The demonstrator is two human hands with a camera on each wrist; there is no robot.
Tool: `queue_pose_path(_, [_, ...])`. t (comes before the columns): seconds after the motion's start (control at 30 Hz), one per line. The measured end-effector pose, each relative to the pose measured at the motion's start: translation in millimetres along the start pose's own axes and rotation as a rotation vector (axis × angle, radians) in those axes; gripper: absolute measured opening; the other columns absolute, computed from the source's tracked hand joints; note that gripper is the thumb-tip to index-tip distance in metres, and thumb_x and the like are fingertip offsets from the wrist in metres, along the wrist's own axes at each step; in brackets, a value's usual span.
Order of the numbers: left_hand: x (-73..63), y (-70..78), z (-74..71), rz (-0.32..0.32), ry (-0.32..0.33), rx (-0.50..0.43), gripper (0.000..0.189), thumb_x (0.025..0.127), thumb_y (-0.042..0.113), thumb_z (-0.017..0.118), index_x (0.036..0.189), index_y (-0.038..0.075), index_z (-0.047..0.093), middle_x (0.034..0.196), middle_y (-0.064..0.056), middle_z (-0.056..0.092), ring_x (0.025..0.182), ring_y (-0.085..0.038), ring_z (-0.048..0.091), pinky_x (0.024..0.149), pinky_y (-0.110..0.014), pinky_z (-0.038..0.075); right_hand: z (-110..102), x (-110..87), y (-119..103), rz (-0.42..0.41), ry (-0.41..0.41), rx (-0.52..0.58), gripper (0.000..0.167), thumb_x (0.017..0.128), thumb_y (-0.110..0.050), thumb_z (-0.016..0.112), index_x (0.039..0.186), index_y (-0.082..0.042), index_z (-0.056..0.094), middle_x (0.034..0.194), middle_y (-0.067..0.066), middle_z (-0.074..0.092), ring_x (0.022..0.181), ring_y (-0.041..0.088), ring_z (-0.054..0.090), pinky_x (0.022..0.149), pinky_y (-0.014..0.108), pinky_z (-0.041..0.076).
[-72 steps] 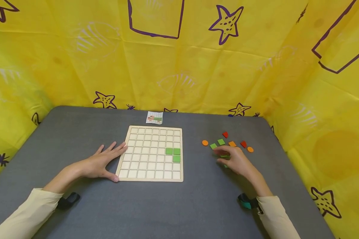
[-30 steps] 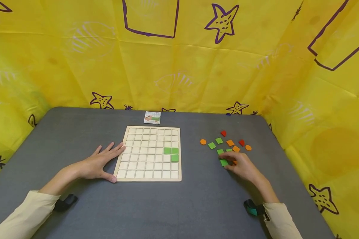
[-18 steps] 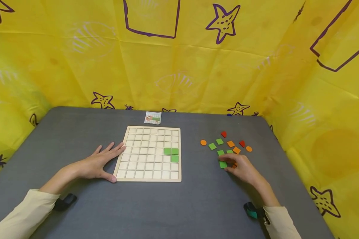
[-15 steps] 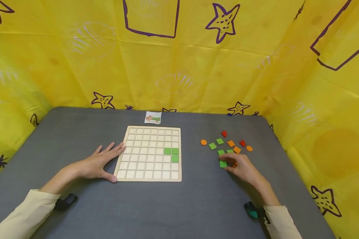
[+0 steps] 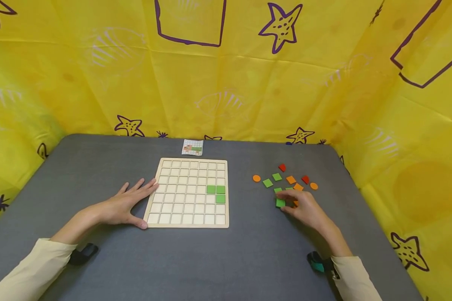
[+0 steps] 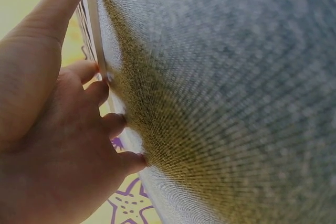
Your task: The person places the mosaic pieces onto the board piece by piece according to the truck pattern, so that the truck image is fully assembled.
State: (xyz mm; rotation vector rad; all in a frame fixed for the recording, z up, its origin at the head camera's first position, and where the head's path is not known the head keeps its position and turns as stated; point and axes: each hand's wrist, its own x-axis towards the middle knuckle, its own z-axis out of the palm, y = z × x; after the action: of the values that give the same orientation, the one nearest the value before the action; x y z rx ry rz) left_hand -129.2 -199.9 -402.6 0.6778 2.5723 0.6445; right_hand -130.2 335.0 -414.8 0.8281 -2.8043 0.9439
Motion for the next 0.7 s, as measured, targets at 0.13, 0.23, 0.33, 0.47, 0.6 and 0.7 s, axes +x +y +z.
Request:
queue_pose_path(0.13, [-0.2,-0.2,-0.3,0.001,0.000,-0.001,0.118,0.068,0.056,0.081,0.157,0.009,0.019,0.164,-0.012,0.009,0.147,-0.045,0.000,0.109,-0.069,-0.006,-1.1,2.3,-3.3,0.010,0.004,-0.004,0.042,0.074,0.002,0.082,0.114,-0.004,0.071,0.105,0.003,0.073,0.091,0.016,0.071,0.079,0.030,0.056])
queue_pose_path(0.23, [-0.4,-0.7,-0.5,0.002,-0.001,-0.004,0.118,0.068,0.056,0.081,0.157,0.009,0.019,0.164,-0.012,0.009,0.147,-0.045,0.000,0.109,-0.069,-0.006,-0.8,4.4,-6.2,0.003,0.001,-0.004,0.041,0.075,0.000,0.082,0.115,-0.005,0.071,0.105,0.001,0.074,0.092,0.014,0.071,0.079,0.029,0.056])
queue_pose_path(0.33, [-0.5,-1.2,-0.6,0.005,0.001,-0.002,0.118,0.068,0.057,0.081,0.157,0.010,0.018,0.164,-0.012,0.009,0.147,-0.045,0.000,0.109,-0.069,-0.006,0.3,7.2,-8.6,0.001,-0.011,-0.001,0.039,0.077,-0.002,0.081,0.115,-0.006,0.071,0.105,0.000,0.074,0.092,0.013,0.071,0.080,0.031,0.056])
queue_pose_path(0.47, [-0.1,-1.0,-0.7,0.011,0.002,0.000,0.119,0.068,0.057,0.080,0.157,0.010,0.018,0.164,-0.012,0.009,0.147,-0.045,0.000,0.109,-0.069,-0.006,2.4,11.6,-11.7,0.006,-0.020,-0.008,0.038,0.078,-0.001,0.080,0.114,-0.006,0.072,0.105,0.000,0.074,0.092,0.015,0.071,0.079,0.035,0.056])
queue_pose_path(0.6, [-0.1,-0.6,-0.4,0.009,0.002,0.000,0.119,0.068,0.057,0.081,0.157,0.009,0.019,0.164,-0.013,0.009,0.147,-0.045,0.000,0.109,-0.069,-0.006,5.0,18.0,-13.7,-0.011,-0.022,-0.019,0.038,0.077,0.002,0.080,0.113,-0.005,0.072,0.105,0.001,0.074,0.093,0.018,0.070,0.079,0.040,0.056])
queue_pose_path(0.7, [0.0,-0.6,0.0,0.005,0.001,0.001,0.119,0.068,0.057,0.081,0.157,0.009,0.018,0.164,-0.013,0.009,0.147,-0.046,0.000,0.109,-0.069,-0.006,6.8,22.6,-15.9,-0.027,-0.023,-0.023,0.039,0.076,0.003,0.080,0.113,-0.005,0.072,0.104,0.002,0.074,0.092,0.019,0.070,0.079,0.040,0.056])
